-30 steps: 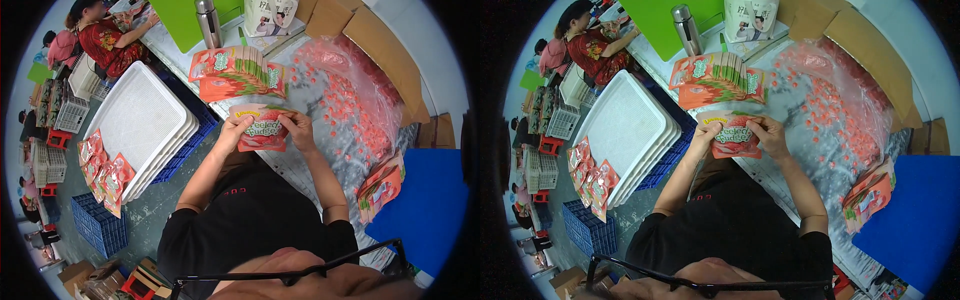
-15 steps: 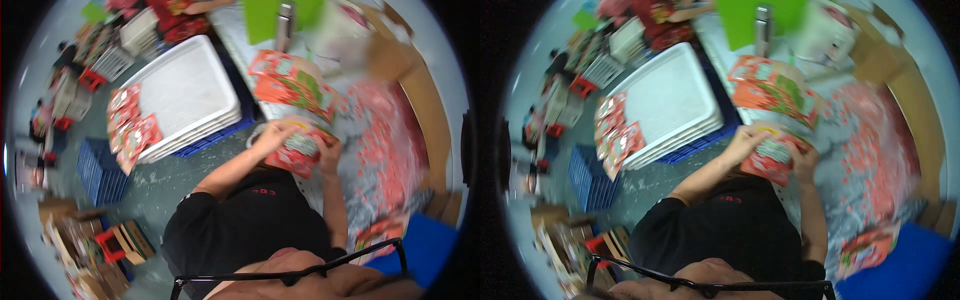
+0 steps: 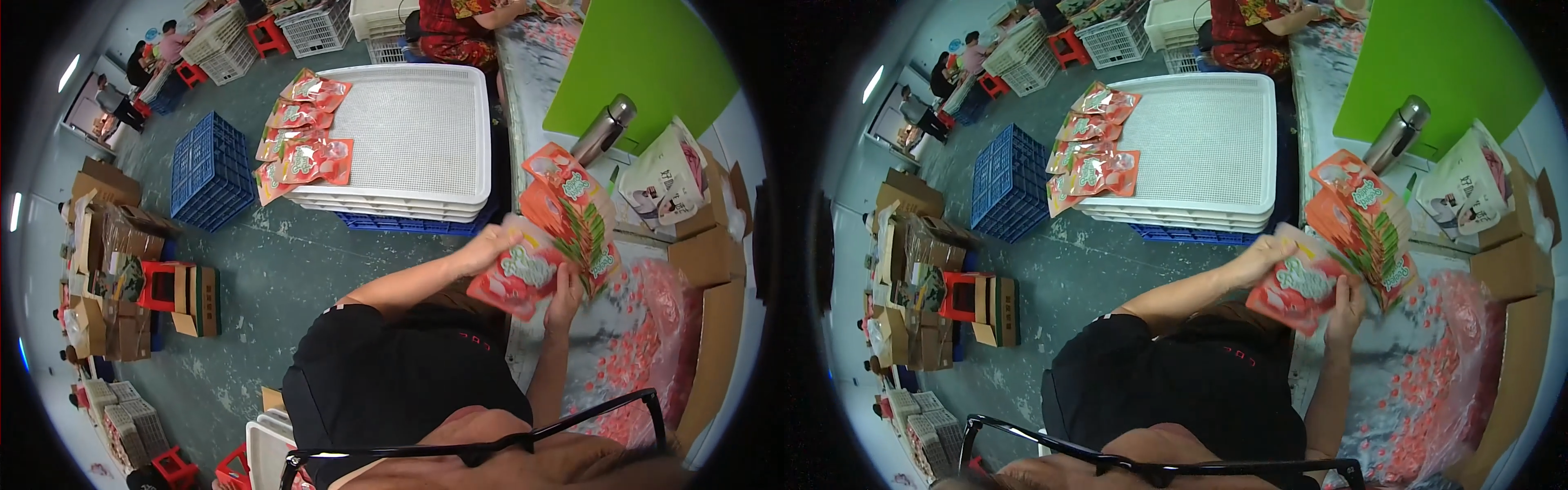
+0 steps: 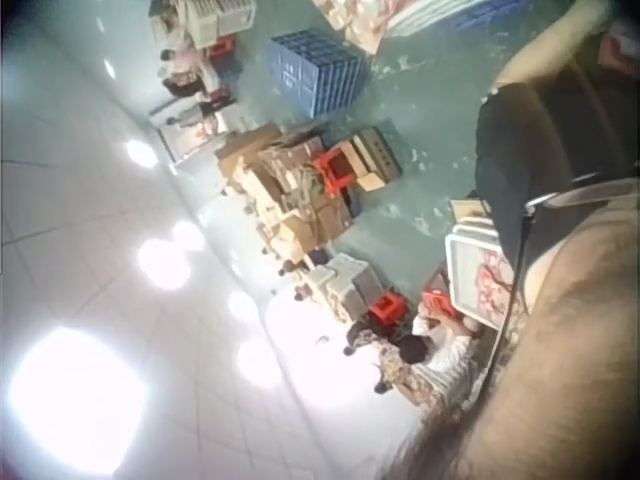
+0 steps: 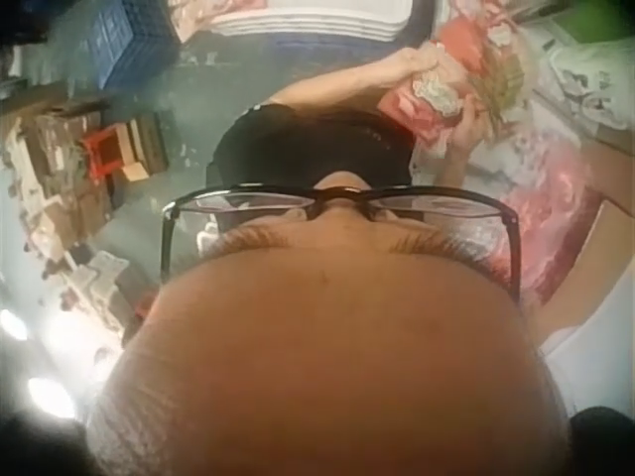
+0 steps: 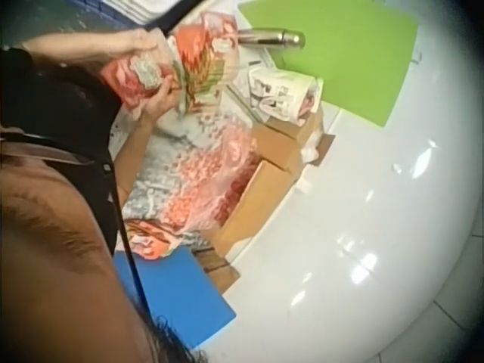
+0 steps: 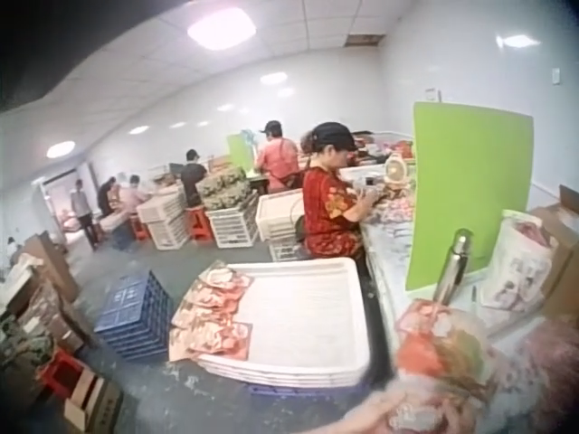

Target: Fill small plastic bags with candy from a pile on the table and stack the filled bags onto a tray.

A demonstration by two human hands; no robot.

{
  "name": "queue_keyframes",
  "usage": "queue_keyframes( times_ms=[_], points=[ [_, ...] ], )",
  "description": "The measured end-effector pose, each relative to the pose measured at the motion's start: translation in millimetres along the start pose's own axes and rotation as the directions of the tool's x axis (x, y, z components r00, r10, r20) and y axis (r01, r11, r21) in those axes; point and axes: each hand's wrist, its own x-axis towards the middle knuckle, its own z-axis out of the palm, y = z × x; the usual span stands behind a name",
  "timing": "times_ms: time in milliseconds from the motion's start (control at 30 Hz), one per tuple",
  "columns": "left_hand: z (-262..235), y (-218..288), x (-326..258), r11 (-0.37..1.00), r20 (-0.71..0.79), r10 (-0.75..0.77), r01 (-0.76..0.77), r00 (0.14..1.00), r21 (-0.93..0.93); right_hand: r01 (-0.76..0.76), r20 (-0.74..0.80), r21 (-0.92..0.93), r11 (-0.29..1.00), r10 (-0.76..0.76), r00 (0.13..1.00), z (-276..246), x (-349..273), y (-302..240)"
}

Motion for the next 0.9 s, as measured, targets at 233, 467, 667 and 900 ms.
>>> queue_keyframes(
  times_ms=[233, 467, 667, 900],
  points=[
    [-165.1, 123.6, -10.6, 0.790, -0.601, 0.557, -0.589, 0.573, 0.171, -0.233, 0.061, 0.201, 0.951, 0.225, 0.972, -21.8, -8.3, -26.7],
    [-294.6, 211.2, -61.6, 0.737, -0.642, 0.631, 0.079, -0.435, 0.671, -0.401, -0.162, 0.280, 0.872, 0.455, 0.876, -104.3, -63.8, 31.1],
    [-200.8, 111.8, 36.4, 0.407, -0.403, 0.842, 0.067, 0.359, 0.911, -0.490, -0.262, 0.213, 0.846, 0.532, 0.805, -122.5, -97.1, 62.0],
    [26.4, -20.2, 134.8, 0.073, 0.371, 0.512, -0.469, 0.775, 0.880, -0.417, -0.222, 0.164, 0.894, 0.445, 0.868, -87.6, -94.5, 40.6]
  ],
)
